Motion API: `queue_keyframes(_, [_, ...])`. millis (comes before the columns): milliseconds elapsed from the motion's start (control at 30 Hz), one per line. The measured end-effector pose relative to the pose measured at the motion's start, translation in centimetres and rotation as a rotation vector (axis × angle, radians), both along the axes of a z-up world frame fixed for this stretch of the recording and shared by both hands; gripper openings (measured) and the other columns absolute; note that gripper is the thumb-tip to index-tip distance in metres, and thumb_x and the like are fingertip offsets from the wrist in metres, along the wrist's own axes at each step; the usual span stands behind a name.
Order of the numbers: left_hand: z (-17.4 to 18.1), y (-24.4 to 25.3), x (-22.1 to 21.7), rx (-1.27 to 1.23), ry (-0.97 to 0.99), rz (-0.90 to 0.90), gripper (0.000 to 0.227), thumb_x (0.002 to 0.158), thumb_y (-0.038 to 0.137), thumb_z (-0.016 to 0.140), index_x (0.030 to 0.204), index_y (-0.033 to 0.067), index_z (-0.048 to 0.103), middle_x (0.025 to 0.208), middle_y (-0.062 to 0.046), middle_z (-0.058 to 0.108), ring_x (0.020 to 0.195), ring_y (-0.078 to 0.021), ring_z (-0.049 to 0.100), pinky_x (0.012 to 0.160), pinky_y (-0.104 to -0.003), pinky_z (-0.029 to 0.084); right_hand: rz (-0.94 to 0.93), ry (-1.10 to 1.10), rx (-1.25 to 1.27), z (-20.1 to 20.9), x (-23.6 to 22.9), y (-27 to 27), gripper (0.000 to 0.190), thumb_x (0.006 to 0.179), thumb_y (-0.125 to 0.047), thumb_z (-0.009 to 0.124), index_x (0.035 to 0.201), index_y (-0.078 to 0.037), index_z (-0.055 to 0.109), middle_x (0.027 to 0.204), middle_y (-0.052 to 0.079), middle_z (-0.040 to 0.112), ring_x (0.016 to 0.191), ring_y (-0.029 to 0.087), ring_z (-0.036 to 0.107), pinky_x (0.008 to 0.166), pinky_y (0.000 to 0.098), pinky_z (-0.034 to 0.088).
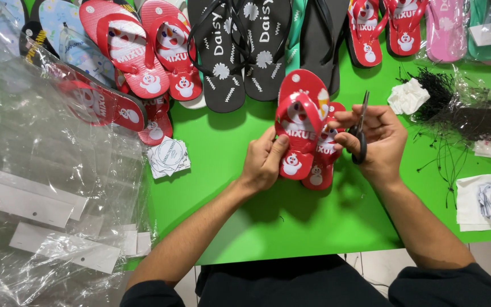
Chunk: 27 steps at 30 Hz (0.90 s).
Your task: The person uses scissors to trim a small piece of material from a red flip-flop, then wipes the flip-flop with a white cloth. The person handles the flip-flop and scissors, then sets the flip-flop down on the table.
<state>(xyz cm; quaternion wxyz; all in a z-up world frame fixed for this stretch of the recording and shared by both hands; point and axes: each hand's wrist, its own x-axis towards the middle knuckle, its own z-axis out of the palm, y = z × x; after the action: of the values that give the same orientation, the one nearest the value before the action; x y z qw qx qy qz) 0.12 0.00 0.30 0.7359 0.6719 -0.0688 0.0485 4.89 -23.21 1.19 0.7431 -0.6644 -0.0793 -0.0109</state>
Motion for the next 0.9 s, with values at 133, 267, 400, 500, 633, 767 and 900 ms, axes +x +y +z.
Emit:
queue_keyframes(133, [-2.4,0.6,0.4,0.044,0.014,0.119,0.039,0.108,0.029,0.044,0.079,0.0074,0.059,0.048,-0.010,0.057,0.049,-0.0133,0.052,0.048,-0.030,0.046,-0.088,-0.193,-0.148,1.8,0.6,-0.8,0.055,0.078,0.007,0.091,0.120,0.008,0.056,0.123,0.034,0.070,0.111,0.039,0.074,0.067,0.0381,0.066])
queue_keyframes(267, [0.2,0.6,0.0,0.097,0.079,0.107,0.039,0.105,0.041,0.041,0.079,0.0131,0.046,0.059,0.005,0.047,0.052,-0.0091,0.042,0.045,-0.029,0.031,-0.196,-0.421,-0.678,2.8,1.5,-1.4,0.053,0.081,-0.018,0.097,0.121,0.005,0.072,0.117,0.023,0.067,0.112,0.028,0.065,0.067,0.0293,0.056])
queue_keyframes(400, [0.6,0.7,-0.1,0.067,0.058,0.148,0.035,0.105,0.040,0.042,0.085,0.0121,0.050,0.061,0.005,0.049,0.053,-0.0089,0.043,0.046,-0.030,0.033,-0.230,-0.404,-0.758,2.0,2.5,-1.9,0.073,0.078,-0.025,0.102,0.130,0.003,0.059,0.112,0.012,0.047,0.091,0.018,0.044,0.071,0.0297,0.042])
queue_keyframes(500, [-1.8,1.0,0.5,-0.011,-0.052,0.179,0.032,0.105,0.028,0.047,0.080,0.0125,0.058,0.047,-0.005,0.055,0.050,-0.0086,0.051,0.048,-0.028,0.047,-0.229,-0.245,-0.589,-0.8,3.1,-3.0,0.077,0.080,-0.013,0.104,0.131,0.003,0.049,0.101,0.008,0.039,0.081,0.015,0.047,0.065,0.0260,0.043])
queue_keyframes(633, [-0.2,1.2,0.4,-0.011,-0.082,0.183,0.027,0.103,0.026,0.053,0.082,0.0117,0.061,0.049,-0.005,0.055,0.052,-0.0078,0.050,0.049,-0.028,0.047,-0.207,-0.174,-0.528,-1.6,3.4,-3.1,0.070,0.079,-0.012,0.103,0.120,-0.001,0.048,0.095,0.004,0.039,0.080,0.010,0.050,0.067,0.0211,0.044])
queue_keyframes(767, [-0.5,1.5,0.7,0.048,-0.131,0.203,0.026,0.100,0.026,0.061,0.078,0.0130,0.056,0.045,-0.003,0.045,0.050,-0.0048,0.045,0.045,-0.023,0.039,-0.171,-0.059,-0.414,-1.8,3.4,-3.2,0.064,0.073,-0.007,0.105,0.090,-0.009,0.043,0.071,-0.007,0.032,0.062,0.000,0.040,0.057,0.0148,0.035])
queue_keyframes(900, [-0.6,1.6,0.7,0.086,-0.167,0.199,0.027,0.098,0.024,0.063,0.075,0.0140,0.053,0.043,-0.002,0.040,0.046,-0.0053,0.041,0.044,-0.022,0.034,-0.097,0.078,-0.431,-0.8,3.2,-3.0,0.059,0.065,-0.006,0.104,0.082,-0.010,0.047,0.067,-0.007,0.038,0.061,0.000,0.041,0.055,0.0159,0.036])
